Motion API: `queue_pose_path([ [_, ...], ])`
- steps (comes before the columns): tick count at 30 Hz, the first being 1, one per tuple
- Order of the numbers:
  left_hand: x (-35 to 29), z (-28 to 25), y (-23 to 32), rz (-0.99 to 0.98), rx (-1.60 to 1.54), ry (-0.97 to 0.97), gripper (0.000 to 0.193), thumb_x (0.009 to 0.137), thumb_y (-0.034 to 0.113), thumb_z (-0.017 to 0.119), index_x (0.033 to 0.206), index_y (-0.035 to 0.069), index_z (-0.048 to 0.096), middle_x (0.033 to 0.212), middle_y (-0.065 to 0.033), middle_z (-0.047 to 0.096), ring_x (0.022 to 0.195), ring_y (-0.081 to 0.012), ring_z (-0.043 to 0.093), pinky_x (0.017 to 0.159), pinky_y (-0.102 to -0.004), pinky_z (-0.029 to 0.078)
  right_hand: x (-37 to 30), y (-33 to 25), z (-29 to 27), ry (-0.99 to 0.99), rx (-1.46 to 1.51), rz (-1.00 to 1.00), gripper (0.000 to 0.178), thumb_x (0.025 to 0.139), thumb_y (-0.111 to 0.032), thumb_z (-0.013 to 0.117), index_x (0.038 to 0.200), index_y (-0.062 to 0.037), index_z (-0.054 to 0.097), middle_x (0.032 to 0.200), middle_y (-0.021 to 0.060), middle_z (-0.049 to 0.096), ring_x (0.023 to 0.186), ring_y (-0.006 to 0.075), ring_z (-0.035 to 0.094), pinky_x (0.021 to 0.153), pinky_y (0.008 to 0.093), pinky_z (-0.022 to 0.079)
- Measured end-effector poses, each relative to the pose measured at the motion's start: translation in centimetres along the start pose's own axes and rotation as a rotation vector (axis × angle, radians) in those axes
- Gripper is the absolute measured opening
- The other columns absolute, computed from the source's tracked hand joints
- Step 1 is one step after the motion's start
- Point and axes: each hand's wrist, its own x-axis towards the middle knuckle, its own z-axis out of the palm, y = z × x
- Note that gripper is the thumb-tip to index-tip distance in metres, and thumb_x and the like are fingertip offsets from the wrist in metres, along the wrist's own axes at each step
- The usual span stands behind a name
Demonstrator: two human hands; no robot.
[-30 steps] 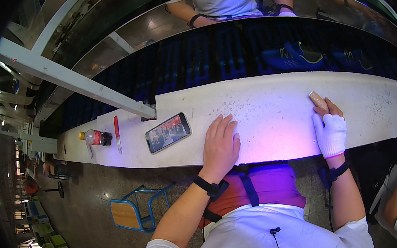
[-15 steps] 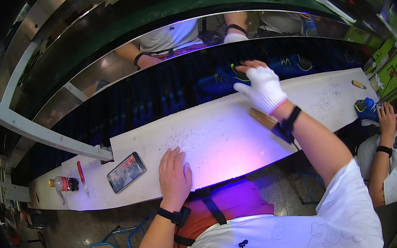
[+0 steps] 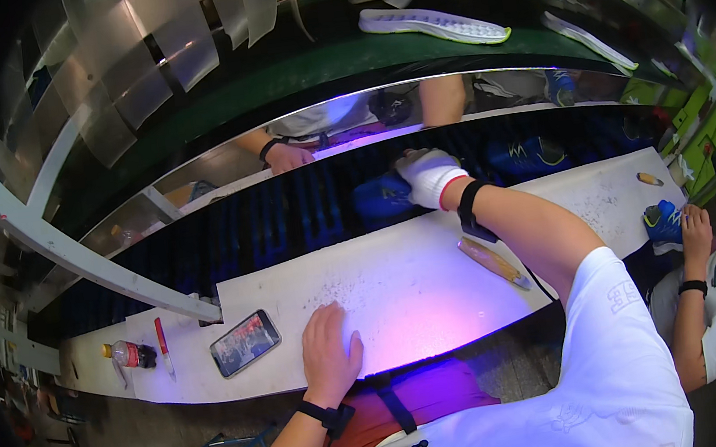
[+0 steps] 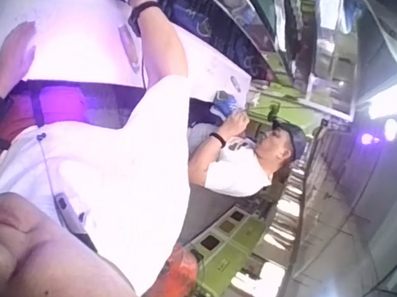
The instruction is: Inspecting a blue running shoe on an assembly line for quality control.
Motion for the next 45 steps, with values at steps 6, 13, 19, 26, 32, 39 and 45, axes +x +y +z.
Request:
queue_pose_path([
  [6, 0.4, -3.6, 2.4, 0.046, 0.091, 0.103, 0.104, 0.084, 0.032, 0.091, 0.165, 0.000, 0.034, 0.170, -0.0305, 0.037, 0.159, -0.0516, 0.034, 0.132, -0.0678, 0.021, -8.0, -8.1, -8.8, 0.286, 0.307, -0.783, 0.026, 0.083, -0.023, 0.079, 0.107, -0.0117, 0.075, 0.110, 0.0104, 0.075, 0.105, 0.0356, 0.075, 0.088, 0.0502, 0.060],
  [13, -1.0, -3.0, 3.2, -0.081, -0.315, 0.002, 0.097, 0.083, 0.018, 0.090, 0.164, 0.012, 0.038, 0.171, -0.0280, 0.030, 0.153, -0.0543, 0.040, 0.124, -0.0573, 0.042, -4.7, 7.0, -19.6, 0.889, 0.016, -0.229, 0.032, 0.091, -0.031, 0.081, 0.115, -0.0086, 0.082, 0.131, 0.0179, 0.076, 0.127, 0.0369, 0.069, 0.106, 0.0462, 0.056],
  [19, -2.0, -0.2, 4.4, -0.153, -0.295, 0.167, 0.100, 0.076, 0.006, 0.086, 0.163, 0.019, 0.040, 0.168, -0.0255, 0.032, 0.155, -0.0563, 0.035, 0.127, -0.0616, 0.038, 1.1, 17.6, -19.0, 0.326, 0.226, 0.225, 0.038, 0.100, -0.035, 0.075, 0.128, -0.0100, 0.078, 0.127, 0.0165, 0.079, 0.120, 0.0348, 0.075, 0.103, 0.0417, 0.056],
  [26, -1.5, -0.7, 4.6, -0.154, -0.220, 0.157, 0.095, 0.081, 0.008, 0.086, 0.164, 0.017, 0.040, 0.169, -0.0261, 0.031, 0.152, -0.0541, 0.040, 0.124, -0.0580, 0.042, -3.2, 12.7, -18.7, 0.688, 0.169, -0.061, 0.024, 0.093, -0.027, 0.084, 0.105, -0.0070, 0.081, 0.095, 0.0151, 0.076, 0.090, 0.0309, 0.074, 0.082, 0.0409, 0.057],
  [32, -4.8, -2.8, 3.9, -0.028, -0.293, 0.188, 0.097, 0.081, 0.018, 0.092, 0.165, 0.014, 0.042, 0.172, -0.0257, 0.030, 0.154, -0.0517, 0.039, 0.124, -0.0600, 0.042, -13.7, 2.5, -21.7, 0.819, -0.119, -0.478, 0.026, 0.082, 0.002, 0.087, 0.099, -0.0018, 0.068, 0.108, 0.0142, 0.076, 0.103, 0.0393, 0.074, 0.085, 0.0445, 0.061],
  [39, -5.6, -4.8, -0.2, 0.642, 0.179, -0.094, 0.050, 0.096, 0.018, 0.071, 0.145, 0.010, 0.063, 0.160, -0.0143, 0.057, 0.154, -0.0358, 0.048, 0.125, -0.0577, 0.044, -28.5, -3.3, -17.0, 0.619, 0.919, -0.099, 0.023, 0.098, -0.018, 0.079, 0.112, -0.0010, 0.075, 0.103, 0.0164, 0.078, 0.089, 0.0277, 0.074, 0.078, 0.0370, 0.057],
  [45, 2.7, -8.7, 5.3, 0.578, 0.008, 0.182, 0.037, 0.098, 0.014, 0.071, 0.133, 0.004, 0.069, 0.135, -0.0172, 0.074, 0.132, -0.0376, 0.070, 0.114, -0.0519, 0.056, -28.2, -6.3, -8.1, 0.351, 1.326, 0.276, 0.035, 0.093, -0.020, 0.083, 0.117, 0.0005, 0.068, 0.096, 0.0021, 0.070, 0.088, 0.0104, 0.063, 0.079, 0.0278, 0.051],
])
